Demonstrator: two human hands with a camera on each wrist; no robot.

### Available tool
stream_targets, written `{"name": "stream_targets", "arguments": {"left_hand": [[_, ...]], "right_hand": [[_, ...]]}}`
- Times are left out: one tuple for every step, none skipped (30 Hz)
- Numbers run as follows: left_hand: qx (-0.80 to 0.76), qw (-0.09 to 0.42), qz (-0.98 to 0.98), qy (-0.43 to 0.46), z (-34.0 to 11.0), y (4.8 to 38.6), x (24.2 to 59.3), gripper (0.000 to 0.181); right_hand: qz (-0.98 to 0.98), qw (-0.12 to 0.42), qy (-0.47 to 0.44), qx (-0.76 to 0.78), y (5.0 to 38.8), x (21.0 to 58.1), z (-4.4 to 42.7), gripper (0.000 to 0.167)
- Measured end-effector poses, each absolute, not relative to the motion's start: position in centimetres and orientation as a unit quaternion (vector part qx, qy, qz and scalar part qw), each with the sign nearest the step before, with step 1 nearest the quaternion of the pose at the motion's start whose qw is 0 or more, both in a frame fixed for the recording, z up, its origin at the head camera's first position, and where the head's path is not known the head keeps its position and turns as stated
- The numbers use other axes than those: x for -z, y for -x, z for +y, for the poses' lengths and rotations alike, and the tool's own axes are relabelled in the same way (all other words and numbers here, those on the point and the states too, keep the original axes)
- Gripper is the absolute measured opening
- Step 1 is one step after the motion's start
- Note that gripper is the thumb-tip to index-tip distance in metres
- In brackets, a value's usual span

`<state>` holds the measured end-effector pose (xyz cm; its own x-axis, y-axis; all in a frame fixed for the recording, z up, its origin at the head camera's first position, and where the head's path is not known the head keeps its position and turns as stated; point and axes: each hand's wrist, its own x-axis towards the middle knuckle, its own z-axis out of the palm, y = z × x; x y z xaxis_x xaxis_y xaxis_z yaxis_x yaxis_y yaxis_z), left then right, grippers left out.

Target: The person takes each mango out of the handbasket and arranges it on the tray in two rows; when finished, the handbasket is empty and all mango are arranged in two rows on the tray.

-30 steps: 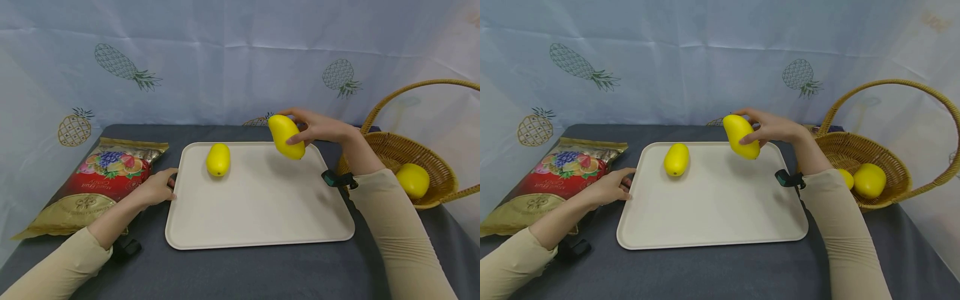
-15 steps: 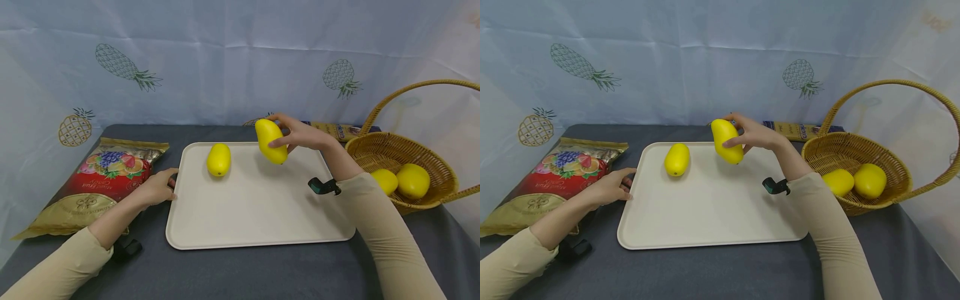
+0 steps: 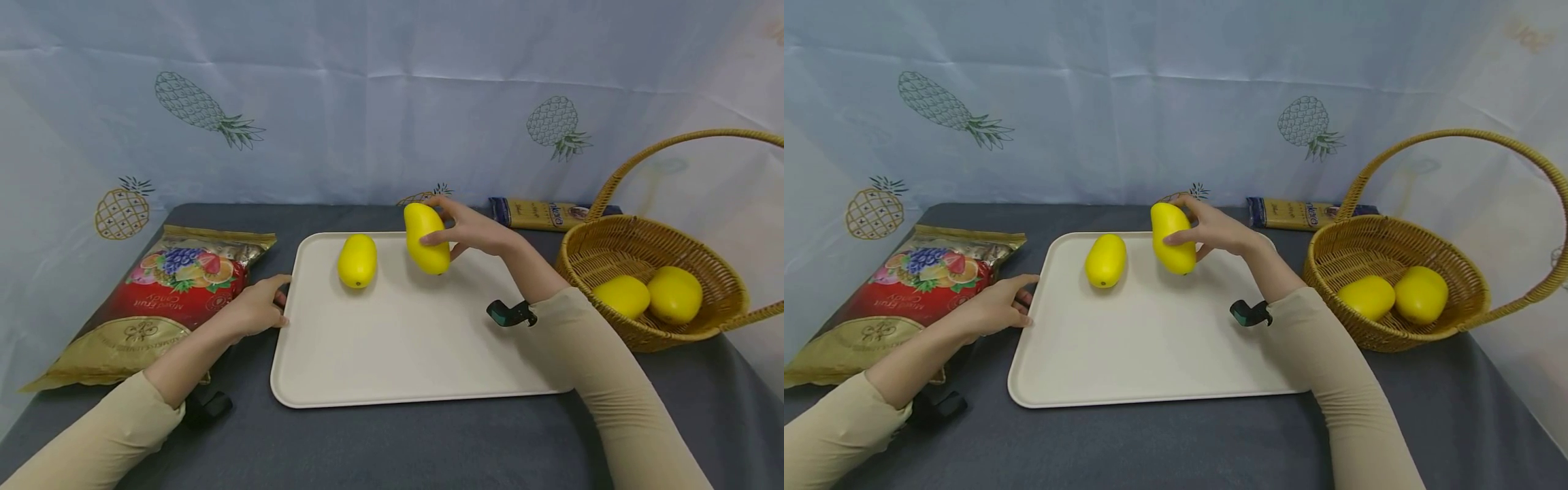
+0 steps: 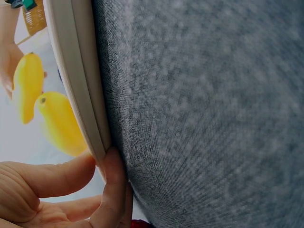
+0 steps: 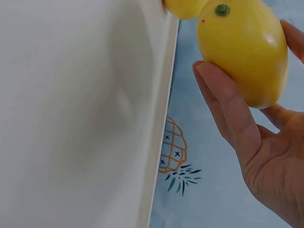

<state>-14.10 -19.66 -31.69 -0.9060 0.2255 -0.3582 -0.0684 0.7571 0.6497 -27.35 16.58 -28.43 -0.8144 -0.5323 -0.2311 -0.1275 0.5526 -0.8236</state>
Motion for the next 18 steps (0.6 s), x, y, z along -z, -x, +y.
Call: {"name": "stream_targets", "arguments": {"left_hand": [[-0.345, 0.212, 0.913, -0.043, -19.6, 14.1, 31.7, 0.083], [-0.345, 0.212, 0.913, -0.042, -19.6, 14.1, 31.7, 0.083], [-0.344, 0.212, 0.914, -0.042, -19.6, 14.1, 31.7, 0.083], [-0.343, 0.212, 0.914, -0.042, -19.6, 14.1, 31.7, 0.083], [-0.342, 0.211, 0.915, -0.042, -19.6, 14.1, 31.7, 0.083], [-0.34, 0.21, 0.916, -0.042, -19.6, 14.1, 31.8, 0.083], [-0.339, 0.209, 0.916, -0.042, -19.6, 14.2, 31.8, 0.083], [-0.339, 0.209, 0.916, -0.043, -19.6, 14.2, 31.9, 0.083], [-0.338, 0.208, 0.917, -0.043, -19.6, 14.2, 31.9, 0.082], [-0.338, 0.207, 0.917, -0.044, -19.6, 14.2, 31.9, 0.082], [-0.338, 0.207, 0.917, -0.044, -19.6, 14.2, 32.0, 0.082], [-0.338, 0.207, 0.917, -0.044, -19.6, 14.2, 32.0, 0.082], [-0.339, 0.207, 0.917, -0.044, -19.6, 14.2, 32.0, 0.082], [-0.338, 0.207, 0.917, -0.044, -19.6, 14.2, 32.0, 0.082], [-0.338, 0.208, 0.917, -0.044, -19.6, 14.2, 31.9, 0.082], [-0.339, 0.209, 0.916, -0.043, -19.6, 14.2, 31.9, 0.082], [-0.339, 0.21, 0.916, -0.043, -19.6, 14.1, 31.9, 0.082], [-0.339, 0.211, 0.916, -0.042, -19.6, 14.1, 31.8, 0.083]], "right_hand": [[0.848, 0.236, 0.193, 0.433, 27.4, 28.5, 16.4, 0.074], [0.848, 0.236, 0.192, 0.434, 27.4, 28.7, 16.3, 0.074], [0.847, 0.238, 0.19, 0.435, 27.4, 28.8, 16.1, 0.074], [0.847, 0.239, 0.187, 0.436, 27.4, 28.9, 16.0, 0.074], [0.849, 0.24, 0.184, 0.434, 27.3, 29.0, 15.8, 0.074], [0.85, 0.241, 0.18, 0.433, 27.3, 29.1, 15.6, 0.074], [0.851, 0.243, 0.175, 0.432, 27.3, 29.2, 15.5, 0.074], [0.853, 0.243, 0.17, 0.429, 27.3, 29.3, 15.3, 0.074], [0.855, 0.244, 0.166, 0.427, 27.3, 29.4, 15.2, 0.075], [0.856, 0.246, 0.161, 0.425, 27.3, 29.4, 15.1, 0.076], [0.857, 0.247, 0.157, 0.425, 27.4, 29.6, 14.9, 0.077], [0.857, 0.249, 0.153, 0.425, 27.4, 29.6, 14.8, 0.078], [0.857, 0.25, 0.151, 0.424, 27.4, 29.7, 14.7, 0.078], [0.857, 0.252, 0.148, 0.424, 27.4, 29.8, 14.7, 0.079], [0.856, 0.254, 0.146, 0.426, 27.4, 29.9, 14.6, 0.079], [0.855, 0.256, 0.143, 0.428, 27.4, 29.9, 14.6, 0.079], [0.854, 0.258, 0.141, 0.428, 27.4, 30.0, 14.5, 0.079], [0.854, 0.259, 0.14, 0.429, 27.4, 30.1, 14.5, 0.079]]}}
